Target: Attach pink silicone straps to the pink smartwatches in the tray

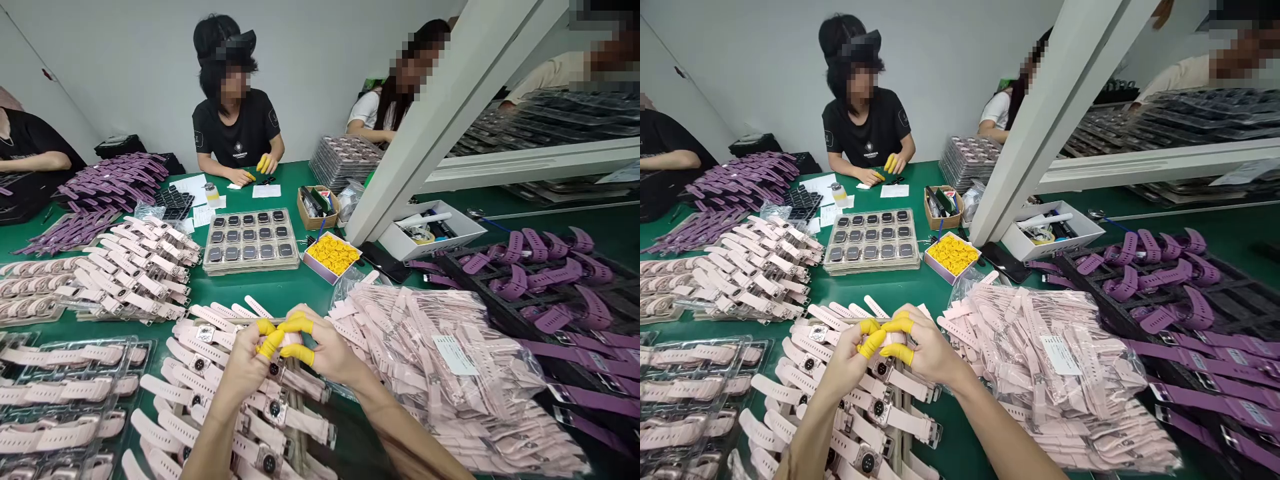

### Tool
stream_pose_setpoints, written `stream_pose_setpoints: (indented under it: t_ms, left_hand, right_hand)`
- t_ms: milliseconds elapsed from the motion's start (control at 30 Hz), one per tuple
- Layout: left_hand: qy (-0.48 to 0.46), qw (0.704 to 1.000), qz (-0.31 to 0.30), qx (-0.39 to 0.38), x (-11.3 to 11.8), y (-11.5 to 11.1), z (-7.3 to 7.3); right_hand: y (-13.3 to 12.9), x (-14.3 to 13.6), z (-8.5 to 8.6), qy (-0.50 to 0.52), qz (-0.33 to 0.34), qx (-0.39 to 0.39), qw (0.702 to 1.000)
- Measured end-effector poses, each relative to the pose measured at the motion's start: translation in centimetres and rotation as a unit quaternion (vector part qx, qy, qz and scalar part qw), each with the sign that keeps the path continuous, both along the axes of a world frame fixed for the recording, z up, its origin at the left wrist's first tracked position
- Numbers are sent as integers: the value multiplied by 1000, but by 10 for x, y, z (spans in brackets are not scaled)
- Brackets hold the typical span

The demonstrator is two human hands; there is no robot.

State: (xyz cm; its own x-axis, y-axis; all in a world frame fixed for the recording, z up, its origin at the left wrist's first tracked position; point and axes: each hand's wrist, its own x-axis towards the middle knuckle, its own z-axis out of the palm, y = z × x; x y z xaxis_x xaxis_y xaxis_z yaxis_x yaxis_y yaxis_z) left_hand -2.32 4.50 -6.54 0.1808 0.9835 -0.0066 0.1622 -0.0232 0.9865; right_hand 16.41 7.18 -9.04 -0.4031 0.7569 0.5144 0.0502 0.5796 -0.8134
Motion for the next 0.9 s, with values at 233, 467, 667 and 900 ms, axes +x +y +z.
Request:
stream_pose_setpoints:
  t_ms: [233,467,667,900]
  left_hand:
    - [-72,997,-10,-23,2,1,-3]
    - [-237,968,-23,-80,3,-4,-5]
    - [-263,960,5,-92,11,-4,-1]
    - [-299,951,-38,-71,3,4,-12]
  right_hand:
    - [3,4,-6,23,18,-60,998]
    - [-3,-1,-3,126,81,-176,973]
    - [-9,-4,4,103,90,-141,981]
    - [-6,-2,1,119,78,-144,979]
